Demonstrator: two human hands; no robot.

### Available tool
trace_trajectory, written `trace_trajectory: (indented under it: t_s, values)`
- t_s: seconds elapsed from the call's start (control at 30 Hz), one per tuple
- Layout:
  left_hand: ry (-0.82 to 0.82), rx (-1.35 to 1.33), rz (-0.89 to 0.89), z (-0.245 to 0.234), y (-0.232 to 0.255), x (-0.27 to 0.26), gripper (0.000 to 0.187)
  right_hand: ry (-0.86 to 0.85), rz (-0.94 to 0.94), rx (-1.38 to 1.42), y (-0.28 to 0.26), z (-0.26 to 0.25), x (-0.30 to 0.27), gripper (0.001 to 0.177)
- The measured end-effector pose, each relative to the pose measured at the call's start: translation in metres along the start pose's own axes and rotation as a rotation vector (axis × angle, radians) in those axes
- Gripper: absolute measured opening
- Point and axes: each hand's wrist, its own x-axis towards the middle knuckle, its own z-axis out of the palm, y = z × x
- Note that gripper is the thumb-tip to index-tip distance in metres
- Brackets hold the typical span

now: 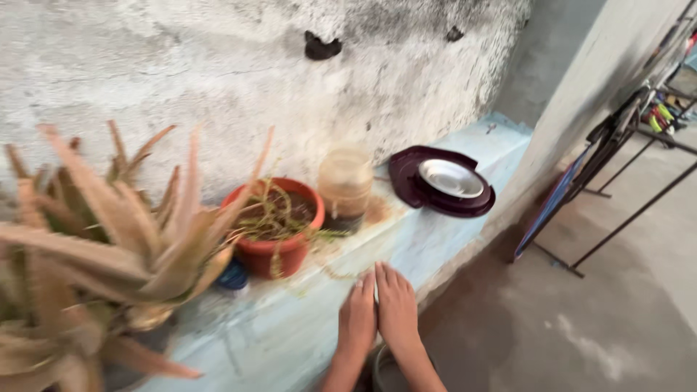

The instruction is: The person waters potted aloe and basil plants using a metal cup and then clears debris from the soil of the basil plant by hand.

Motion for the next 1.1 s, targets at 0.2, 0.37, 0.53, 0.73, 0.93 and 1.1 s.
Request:
trace_trajectory:
  t_s: [0.2,0.37,0.53,0.73,0.93,1.1]
  values:
    - [0.239,0.164,0.057,0.025,0.009,0.127,0.050,0.008,-0.023,0.129,0.072,0.046,0.107,0.067]
    - [0.244,0.305,-0.005,0.060,-0.053,0.195,0.059,-0.082,-0.092,0.115,0.106,0.136,0.165,0.073]
    - [0.241,0.396,-0.046,0.062,-0.084,0.277,0.060,-0.113,-0.171,0.165,0.114,0.175,0.237,0.072]
    - [0.000,0.677,-0.117,0.043,-0.059,0.270,0.066,-0.080,-0.251,-0.012,0.100,0.136,0.238,0.063]
    - [0.281,0.708,0.111,0.036,-0.028,0.177,0.019,-0.010,-0.277,0.112,0.092,0.094,0.160,0.029]
    - [0.056,0.717,0.126,0.059,-0.030,0.131,0.009,-0.049,-0.149,0.023,0.088,0.086,0.108,0.013]
